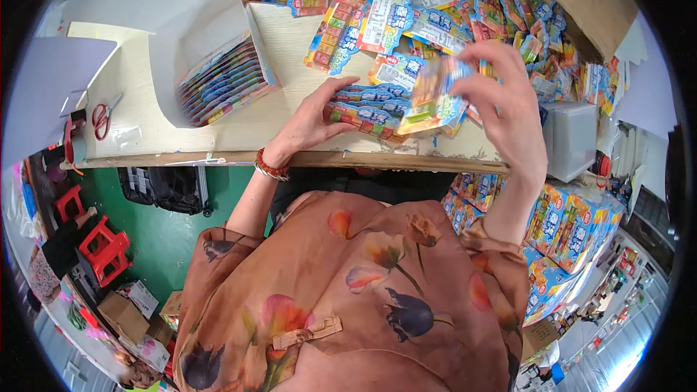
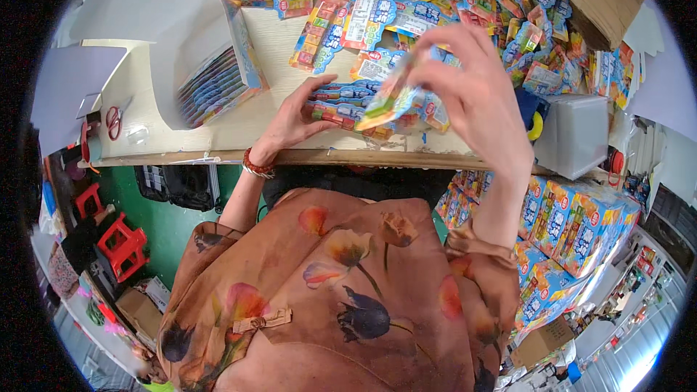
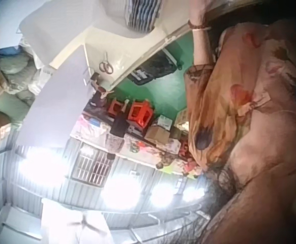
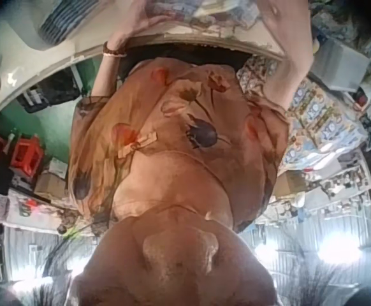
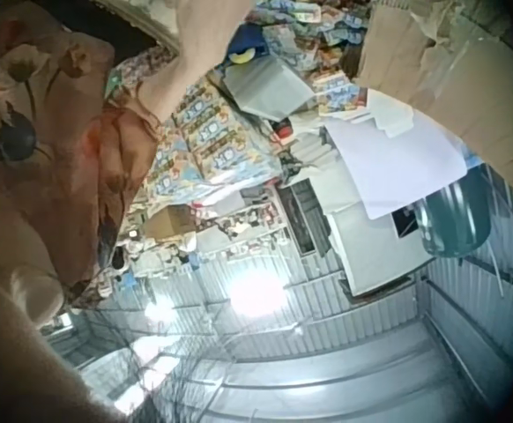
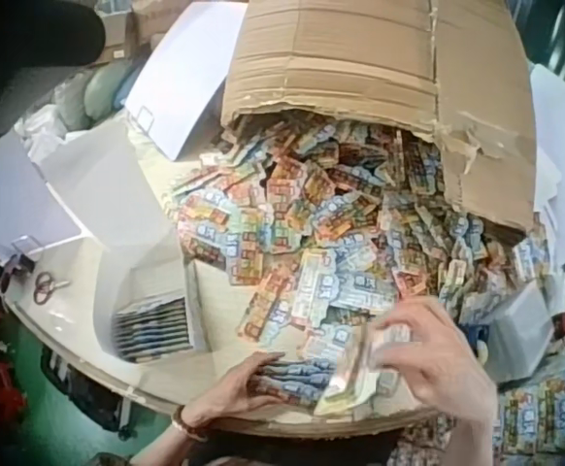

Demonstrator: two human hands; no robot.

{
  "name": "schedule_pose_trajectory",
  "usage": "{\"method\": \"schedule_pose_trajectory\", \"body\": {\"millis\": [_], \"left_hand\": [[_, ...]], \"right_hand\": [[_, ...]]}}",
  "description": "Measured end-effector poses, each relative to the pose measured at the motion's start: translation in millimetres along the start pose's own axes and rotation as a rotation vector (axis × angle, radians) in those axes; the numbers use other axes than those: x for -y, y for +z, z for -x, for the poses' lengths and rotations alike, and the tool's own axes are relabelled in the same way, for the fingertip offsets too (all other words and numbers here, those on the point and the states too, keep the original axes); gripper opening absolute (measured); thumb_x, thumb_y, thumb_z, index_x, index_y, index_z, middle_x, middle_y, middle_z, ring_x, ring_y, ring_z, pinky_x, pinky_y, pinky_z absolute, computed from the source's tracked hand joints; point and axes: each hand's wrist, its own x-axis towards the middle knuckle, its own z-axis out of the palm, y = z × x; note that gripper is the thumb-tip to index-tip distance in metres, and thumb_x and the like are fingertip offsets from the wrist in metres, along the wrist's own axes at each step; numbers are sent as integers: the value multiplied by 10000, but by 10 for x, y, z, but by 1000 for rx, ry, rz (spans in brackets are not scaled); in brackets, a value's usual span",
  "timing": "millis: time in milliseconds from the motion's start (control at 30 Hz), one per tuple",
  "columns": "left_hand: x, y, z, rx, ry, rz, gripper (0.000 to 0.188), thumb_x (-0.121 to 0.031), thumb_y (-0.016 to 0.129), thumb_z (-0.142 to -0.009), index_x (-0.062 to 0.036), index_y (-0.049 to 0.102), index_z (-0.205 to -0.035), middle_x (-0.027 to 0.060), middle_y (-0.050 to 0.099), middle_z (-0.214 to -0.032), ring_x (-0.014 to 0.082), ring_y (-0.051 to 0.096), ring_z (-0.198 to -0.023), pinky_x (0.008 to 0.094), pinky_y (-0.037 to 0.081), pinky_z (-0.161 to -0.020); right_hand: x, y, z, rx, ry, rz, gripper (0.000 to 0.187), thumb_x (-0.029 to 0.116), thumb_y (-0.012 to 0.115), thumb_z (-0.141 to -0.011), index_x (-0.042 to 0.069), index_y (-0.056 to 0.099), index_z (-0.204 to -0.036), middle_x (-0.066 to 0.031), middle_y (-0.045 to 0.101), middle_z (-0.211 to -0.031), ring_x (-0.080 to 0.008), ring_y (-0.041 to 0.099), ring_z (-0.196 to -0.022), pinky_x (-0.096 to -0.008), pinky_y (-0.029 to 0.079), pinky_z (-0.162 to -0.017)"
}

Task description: Packing individual colorful food packets into retail-sized boxes on a workbench.

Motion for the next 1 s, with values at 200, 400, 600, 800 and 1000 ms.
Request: {"method": "schedule_pose_trajectory", "body": {"millis": [200, 400, 600, 800, 1000], "left_hand": [[40, -80, 103, 25, 131, -75, 470, 13, 767, -697, -42, 587, -1128, 89, 568, -1102, 209, 584, -976, 308, 494, -838], [85, -232, 293, -6, 81, -37, 493, 78, 748, -676, -50, 577, -1119, 96, 562, -1103, 219, 566, -1015, 303, 496, -832], [54, -226, 279, 40, -106, 68, 492, 22, 753, -728, -50, 530, -1161, 61, 525, -1163, 160, 544, -1064, 293, 476, -892], [-47, -233, 252, 35, -160, 10, 632, -16, 784, -712, -59, 464, -1255, 60, 528, -1180, 168, 538, -1087, 302, 480, -906], [15, -137, 271, 17, -66, -85, 722, -20, 800, -690, -67, 417, -1300, 83, 513, -1184, 184, 518, -1099, 306, 488, -899]], "right_hand": [[-353, 414, -126, 90, -97, -114, 251, -64, 568, -732, 101, 665, -893, -81, 554, -1155, -273, 568, -1076, -353, 505, -834], [-480, 934, -49, -80, -90, -340, 288, -148, 574, -721, 81, 670, -868, -97, 541, -1167, -254, 616, -1005, -338, 545, -798], [-777, 1255, 28, -58, 142, -655, 295, -134, 566, -766, 99, 716, -866, -73, 556, -1168, -227, 598, -1042, -317, 506, -887], [-913, 1246, 34, -18, 507, -1013, 208, 23, 502, -931, 2, 617, -1103, -74, 570, -1204, -182, 568, -1103, -312, 447, -968], [-555, 1266, 107, 35, 502, -644, 416, 169, 643, -864, 75, 508, -1246, -99, 646, -1067, -186, 612, -988, -307, 485, -829]]}}
